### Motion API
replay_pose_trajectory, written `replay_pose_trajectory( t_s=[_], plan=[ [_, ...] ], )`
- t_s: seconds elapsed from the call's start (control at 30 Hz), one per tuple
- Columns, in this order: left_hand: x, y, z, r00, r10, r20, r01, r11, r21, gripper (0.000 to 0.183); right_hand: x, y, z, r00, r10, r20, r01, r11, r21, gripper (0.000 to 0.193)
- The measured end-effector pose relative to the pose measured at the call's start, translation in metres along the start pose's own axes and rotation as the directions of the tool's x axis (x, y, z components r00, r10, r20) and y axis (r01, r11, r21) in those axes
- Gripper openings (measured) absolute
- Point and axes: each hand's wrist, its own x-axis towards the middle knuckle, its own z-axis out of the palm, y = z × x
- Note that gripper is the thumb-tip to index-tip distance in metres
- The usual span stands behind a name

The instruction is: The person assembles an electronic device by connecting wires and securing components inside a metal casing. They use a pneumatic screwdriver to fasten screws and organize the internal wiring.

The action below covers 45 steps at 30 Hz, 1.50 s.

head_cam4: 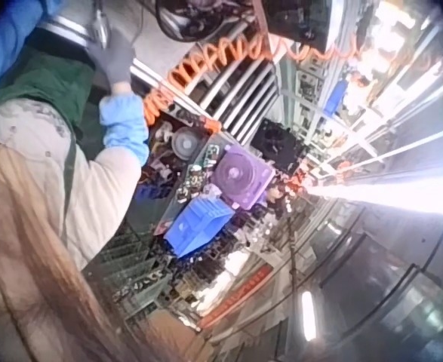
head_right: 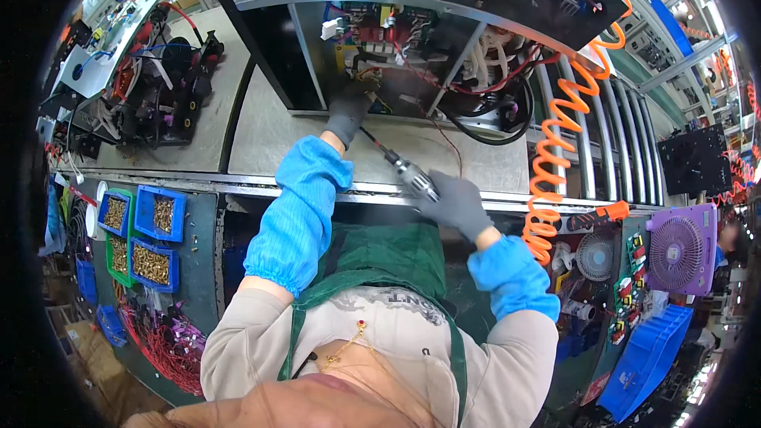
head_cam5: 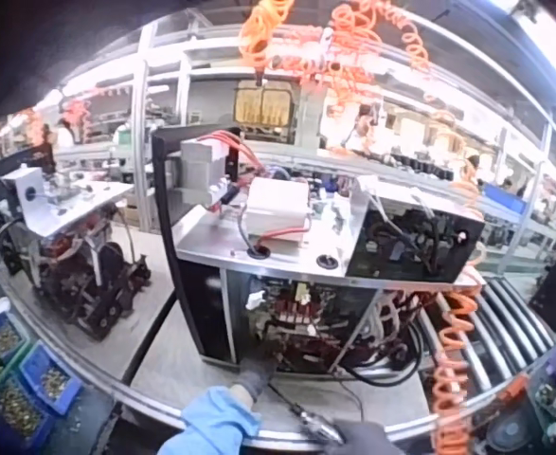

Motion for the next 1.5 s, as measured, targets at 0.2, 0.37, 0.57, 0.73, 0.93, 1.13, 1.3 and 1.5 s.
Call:
replay_pose_trajectory(
  t_s=[0.2,0.37,0.57,0.73,0.93,1.13,1.3,1.5],
  plan=[
    [0.002,-0.002,0.005,0.998,0.061,-0.033,-0.058,0.993,0.104,0.021,-0.045,0.013,0.028,0.915,-0.012,0.403,-0.376,-0.386,0.842,0.069],
    [0.005,0.004,0.000,1.000,0.010,0.015,-0.010,1.000,-0.017,0.021,-0.020,-0.043,0.018,0.974,0.064,0.217,-0.214,-0.051,0.976,0.089],
    [0.004,0.009,-0.006,0.997,-0.046,0.061,0.059,0.972,-0.229,0.023,0.004,-0.063,0.024,0.970,0.111,0.214,-0.219,0.027,0.975,0.086],
    [0.004,0.010,-0.007,0.991,-0.073,0.109,0.088,0.985,-0.149,0.024,0.011,-0.063,0.027,0.975,0.100,0.201,-0.200,-0.020,0.980,0.085],
    [0.009,0.002,0.005,0.998,-0.010,0.070,0.013,0.999,-0.044,0.024,0.011,-0.037,0.054,0.974,-0.117,0.195,-0.227,-0.543,0.808,0.070],
    [0.005,-0.010,0.017,0.996,0.088,-0.027,-0.088,0.996,0.007,0.025,0.009,-0.065,0.045,0.987,-0.055,0.150,-0.154,-0.576,0.803,0.073],
    [0.001,0.007,-0.003,0.971,-0.134,0.196,0.184,0.946,-0.266,0.029,0.010,-0.101,0.038,0.961,0.232,0.153,-0.150,-0.032,0.988,0.075],
    [-0.004,0.007,-0.005,0.999,0.024,-0.029,-0.029,0.980,-0.198,0.033,0.018,-0.098,0.059,0.984,-0.070,0.164,-0.147,-0.837,0.527,0.069]
  ],
)
